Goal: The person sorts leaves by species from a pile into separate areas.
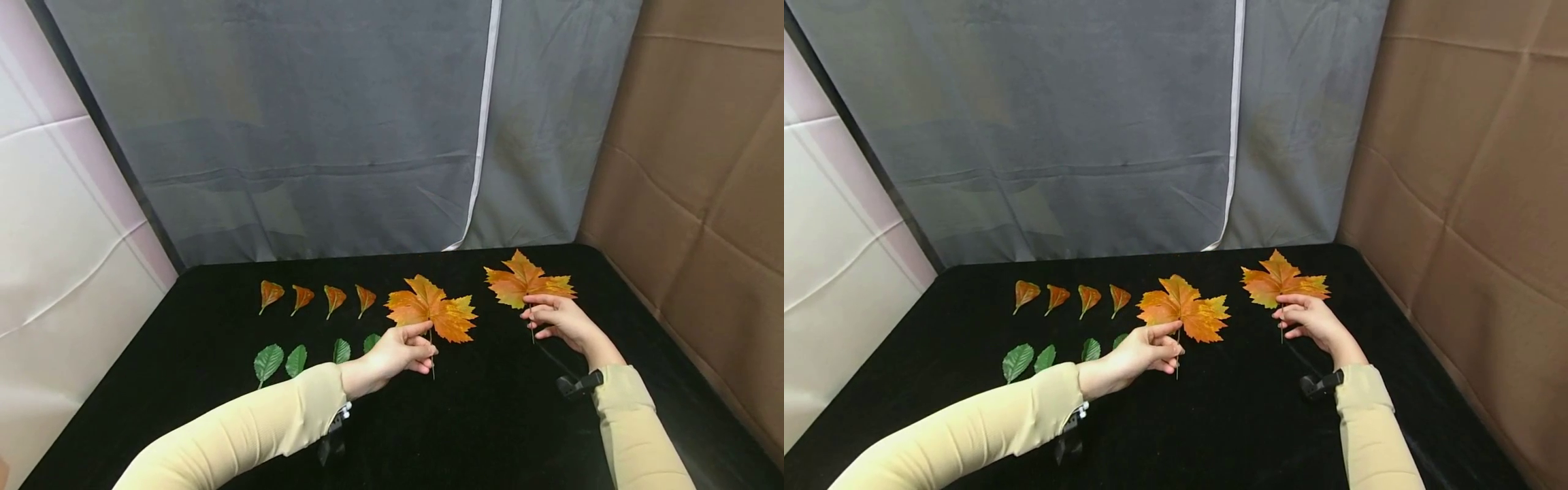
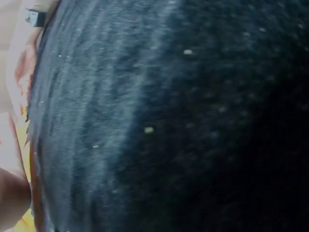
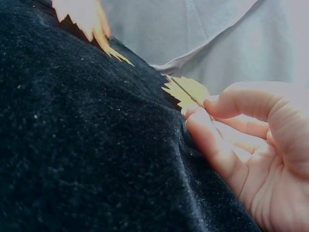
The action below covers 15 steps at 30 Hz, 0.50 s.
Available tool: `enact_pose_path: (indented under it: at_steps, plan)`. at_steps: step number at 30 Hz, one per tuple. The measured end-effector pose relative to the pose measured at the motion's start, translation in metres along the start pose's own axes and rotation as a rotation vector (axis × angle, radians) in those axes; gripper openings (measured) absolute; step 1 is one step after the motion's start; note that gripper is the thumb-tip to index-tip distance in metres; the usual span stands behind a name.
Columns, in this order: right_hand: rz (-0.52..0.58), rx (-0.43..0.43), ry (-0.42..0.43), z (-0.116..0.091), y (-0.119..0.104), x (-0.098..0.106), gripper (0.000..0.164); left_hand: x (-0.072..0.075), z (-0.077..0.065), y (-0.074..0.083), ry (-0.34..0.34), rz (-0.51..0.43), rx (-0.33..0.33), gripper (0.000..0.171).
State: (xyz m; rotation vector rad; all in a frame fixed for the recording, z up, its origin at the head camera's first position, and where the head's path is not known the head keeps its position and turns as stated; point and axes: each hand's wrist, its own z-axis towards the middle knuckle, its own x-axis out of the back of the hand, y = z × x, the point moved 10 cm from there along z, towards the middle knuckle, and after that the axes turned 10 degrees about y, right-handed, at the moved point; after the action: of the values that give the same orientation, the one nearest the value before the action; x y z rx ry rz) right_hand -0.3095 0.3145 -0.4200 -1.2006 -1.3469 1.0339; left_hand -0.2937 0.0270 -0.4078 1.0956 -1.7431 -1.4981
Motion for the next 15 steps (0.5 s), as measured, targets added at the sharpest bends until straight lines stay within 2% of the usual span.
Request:
enact_pose_path:
  at_steps: [4, 15]
  plan:
    - [-0.008, -0.004, 0.003, 0.002, 0.002, 0.000, 0.051, 0.000, -0.002, -0.009, 0.005, 0.010, 0.045, 0.061]
    - [-0.019, -0.013, 0.014, 0.001, 0.002, 0.002, 0.051, -0.001, -0.005, -0.024, -0.041, 0.009, 0.162, 0.061]
